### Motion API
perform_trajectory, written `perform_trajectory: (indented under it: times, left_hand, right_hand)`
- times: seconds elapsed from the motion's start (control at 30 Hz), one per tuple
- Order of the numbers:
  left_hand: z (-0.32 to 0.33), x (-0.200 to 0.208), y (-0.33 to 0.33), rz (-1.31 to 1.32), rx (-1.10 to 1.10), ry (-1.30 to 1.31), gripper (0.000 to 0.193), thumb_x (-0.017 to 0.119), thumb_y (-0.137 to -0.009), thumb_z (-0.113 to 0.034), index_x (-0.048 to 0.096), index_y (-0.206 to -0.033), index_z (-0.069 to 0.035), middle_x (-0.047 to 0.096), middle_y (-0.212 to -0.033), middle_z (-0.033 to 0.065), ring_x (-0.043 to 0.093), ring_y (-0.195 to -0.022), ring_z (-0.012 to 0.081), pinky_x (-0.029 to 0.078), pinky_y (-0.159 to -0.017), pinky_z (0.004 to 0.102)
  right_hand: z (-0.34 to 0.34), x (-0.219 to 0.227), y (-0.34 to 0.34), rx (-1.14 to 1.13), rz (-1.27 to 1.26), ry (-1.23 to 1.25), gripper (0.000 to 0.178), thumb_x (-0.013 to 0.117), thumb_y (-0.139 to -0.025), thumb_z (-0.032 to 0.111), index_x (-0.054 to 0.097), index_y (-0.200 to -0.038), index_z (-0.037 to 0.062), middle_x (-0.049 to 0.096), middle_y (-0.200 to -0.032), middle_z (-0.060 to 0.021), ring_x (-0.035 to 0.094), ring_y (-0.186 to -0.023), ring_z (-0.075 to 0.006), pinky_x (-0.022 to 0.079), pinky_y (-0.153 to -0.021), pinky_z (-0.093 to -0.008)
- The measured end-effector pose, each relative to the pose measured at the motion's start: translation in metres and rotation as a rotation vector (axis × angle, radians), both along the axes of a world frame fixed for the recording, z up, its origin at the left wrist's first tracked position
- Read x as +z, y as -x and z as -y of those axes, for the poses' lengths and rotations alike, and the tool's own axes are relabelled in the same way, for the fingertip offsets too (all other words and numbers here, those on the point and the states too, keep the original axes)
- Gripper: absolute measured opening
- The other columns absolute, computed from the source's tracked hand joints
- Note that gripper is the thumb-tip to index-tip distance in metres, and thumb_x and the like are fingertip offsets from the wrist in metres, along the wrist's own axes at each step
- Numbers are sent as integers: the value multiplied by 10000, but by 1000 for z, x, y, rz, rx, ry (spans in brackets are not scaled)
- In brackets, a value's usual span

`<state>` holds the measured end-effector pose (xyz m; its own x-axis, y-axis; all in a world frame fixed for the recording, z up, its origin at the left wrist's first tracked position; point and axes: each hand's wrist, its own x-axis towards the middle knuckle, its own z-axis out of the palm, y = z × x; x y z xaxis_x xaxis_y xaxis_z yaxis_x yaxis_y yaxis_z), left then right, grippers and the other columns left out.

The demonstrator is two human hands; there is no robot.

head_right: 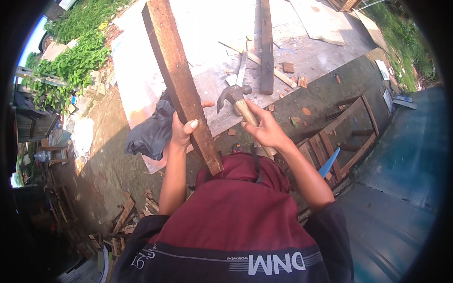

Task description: The person positions a wooden pallet, then uses a hand saw to cut a plank on the pallet. The person also uses a hammer to strike a separate wooden beam. The person continues sawing the pallet plank while sitting on the ground.

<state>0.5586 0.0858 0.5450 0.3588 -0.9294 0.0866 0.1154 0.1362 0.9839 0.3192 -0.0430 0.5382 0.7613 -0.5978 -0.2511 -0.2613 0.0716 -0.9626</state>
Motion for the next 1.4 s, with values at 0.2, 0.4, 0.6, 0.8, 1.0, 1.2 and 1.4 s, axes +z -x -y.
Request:
perform_trajectory:
  times: [0.2,0.4,0.6,0.8,1.0,1.2,1.4]
  left_hand:
    - [7,-20,0,-28,107,30,556,804,-808,-313,648,-1215,34,742,-1200,148,661,-1010,159,523,-891,340]
    - [-2,-54,-26,17,238,-55,441,836,-827,-256,658,-1130,12,714,-1049,59,642,-903,138,519,-836,320]
    - [-21,-42,-35,-27,419,-141,392,839,-868,-234,665,-1136,-6,680,-1039,19,631,-927,127,501,-849,300]
    - [-44,-42,-37,-37,603,-206,434,848,-871,-236,650,-1180,-5,673,-1083,31,632,-974,137,495,-899,309]
    - [-56,-46,-37,-11,672,-216,428,854,-868,-218,641,-1172,-6,671,-1086,33,634,-967,140,498,-898,315]
    - [-46,-66,-43,117,529,-274,422,863,-850,-205,644,-1149,-2,681,-1069,43,641,-954,150,506,-888,321]
    - [-12,-53,-23,349,173,-352,493,878,-771,-148,630,-1168,8,716,-1059,82,663,-950,169,533,-877,344]
  right_hand:
    - [9,-35,-10,-39,-5,321,746,685,-929,72,352,-1589,-33,662,-1260,-180,676,-867,-196,552,-737,-333]
    - [21,-131,-59,-71,-199,435,721,717,-875,150,454,-1515,-51,622,-1383,-281,637,-1282,-335,491,-1079,-421]
    - [18,-185,-86,-123,-288,217,733,721,-856,150,454,-1517,-21,671,-1298,-289,691,-1168,-384,528,-1015,-459]
    - [14,-208,-143,-229,-255,402,694,711,-875,127,462,-1507,-10,672,-1247,-325,665,-1187,-436,523,-1023,-467]
    - [21,-221,-151,-115,-303,401,608,699,-903,130,503,-1463,-2,662,-1255,-315,633,-1186,-471,512,-1020,-502]
    - [16,-225,-93,-72,-128,379,233,675,-912,63,649,-1118,-44,699,-1089,-256,680,-1023,-415,549,-917,-467]
    - [-18,-213,30,-431,-233,44,190,803,-909,139,681,-903,-7,712,-781,-84,679,-714,-139,563,-676,-323]
